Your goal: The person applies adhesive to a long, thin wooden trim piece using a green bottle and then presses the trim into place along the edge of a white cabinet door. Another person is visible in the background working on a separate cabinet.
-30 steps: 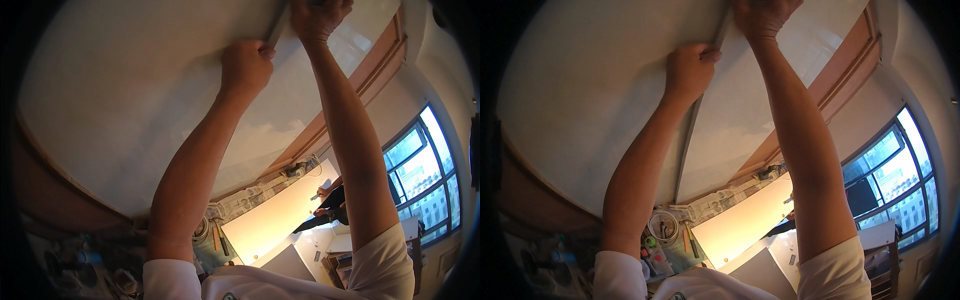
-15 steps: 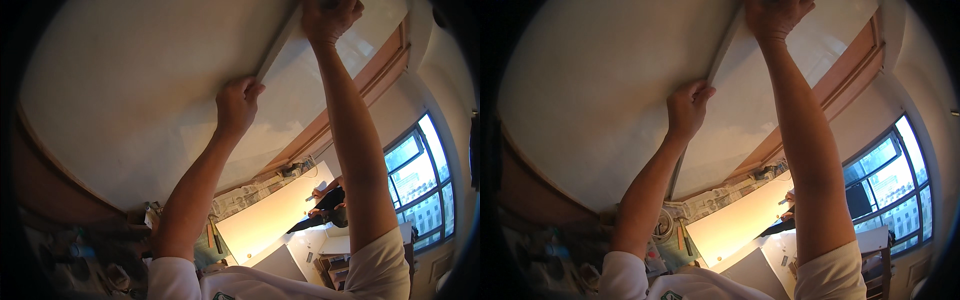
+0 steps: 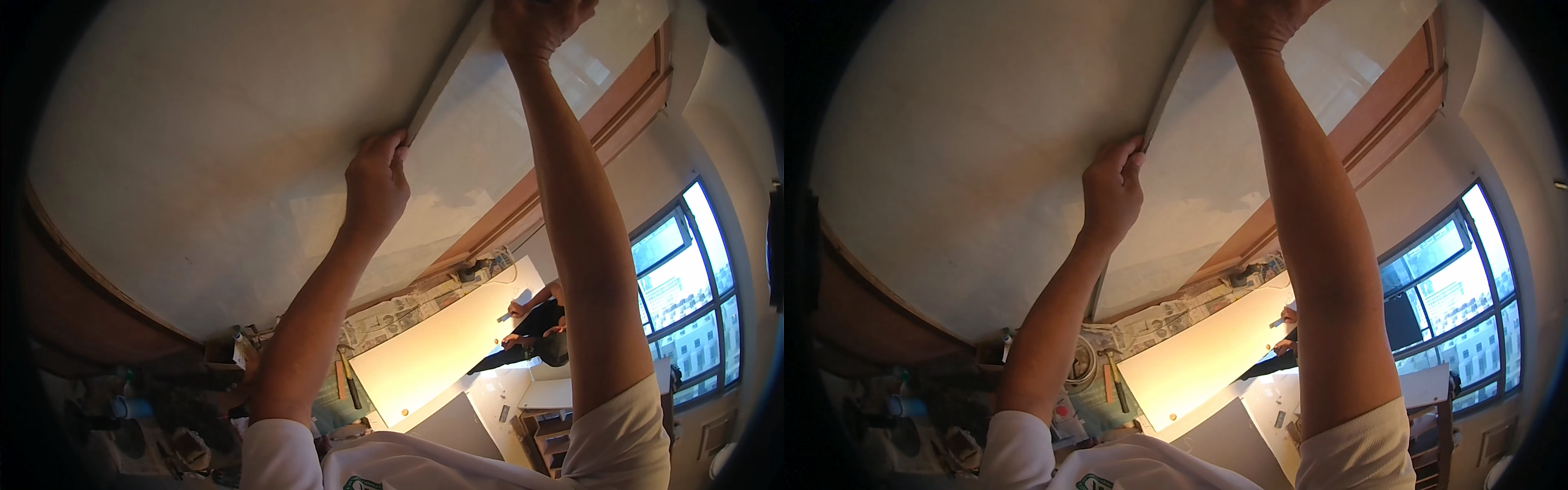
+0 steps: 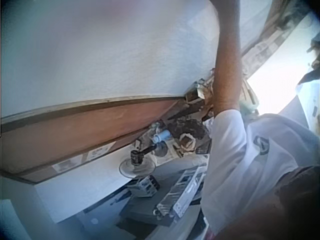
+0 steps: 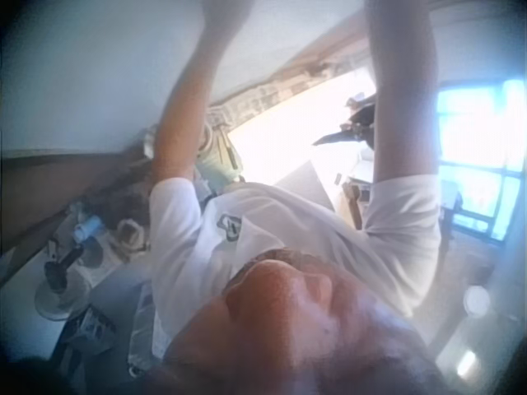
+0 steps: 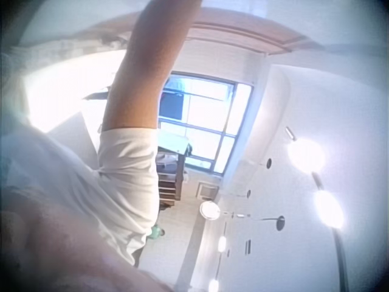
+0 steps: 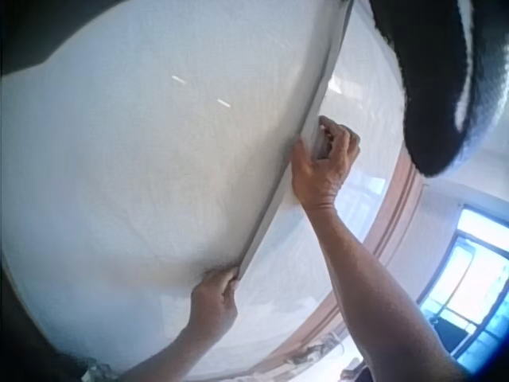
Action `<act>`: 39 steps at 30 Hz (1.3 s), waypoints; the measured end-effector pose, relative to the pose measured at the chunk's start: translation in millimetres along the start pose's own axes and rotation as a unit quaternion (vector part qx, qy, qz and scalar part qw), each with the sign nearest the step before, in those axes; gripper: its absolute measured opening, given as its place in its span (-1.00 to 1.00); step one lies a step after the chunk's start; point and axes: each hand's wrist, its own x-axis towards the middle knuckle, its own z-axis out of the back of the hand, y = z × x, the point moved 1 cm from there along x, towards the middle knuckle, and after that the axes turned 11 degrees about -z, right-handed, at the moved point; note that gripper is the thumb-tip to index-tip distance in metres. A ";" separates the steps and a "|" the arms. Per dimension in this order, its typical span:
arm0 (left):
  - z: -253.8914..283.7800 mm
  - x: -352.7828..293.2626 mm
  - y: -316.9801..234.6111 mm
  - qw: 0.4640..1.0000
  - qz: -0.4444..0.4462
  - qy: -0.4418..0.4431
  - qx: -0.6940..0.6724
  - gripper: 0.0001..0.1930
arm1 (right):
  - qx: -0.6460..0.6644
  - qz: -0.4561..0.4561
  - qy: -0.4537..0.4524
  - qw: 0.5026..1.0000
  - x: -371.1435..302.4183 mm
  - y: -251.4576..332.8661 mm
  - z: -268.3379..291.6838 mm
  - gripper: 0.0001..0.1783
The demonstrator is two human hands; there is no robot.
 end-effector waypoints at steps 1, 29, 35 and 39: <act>-1.5 -0.6 -1.6 0.999 -0.020 -0.011 0.026 -0.78 | 0.007 -0.005 0.002 1.000 -0.6 0.8 -0.3 -0.46; 10.6 -0.9 10.7 0.955 0.164 0.063 -0.240 -0.69 | 0.022 0.060 -0.056 0.996 -1.5 -14.3 8.7 -0.73; 9.5 109.7 -31.8 0.925 0.191 0.099 -0.312 -0.70 | 0.103 -0.008 -0.066 0.993 -14.8 -10.6 -0.9 -0.77; 6.1 192.7 -73.8 0.933 0.145 0.114 -0.307 -0.71 | 0.121 -0.034 -0.058 0.990 -27.3 -10.7 -7.1 -0.77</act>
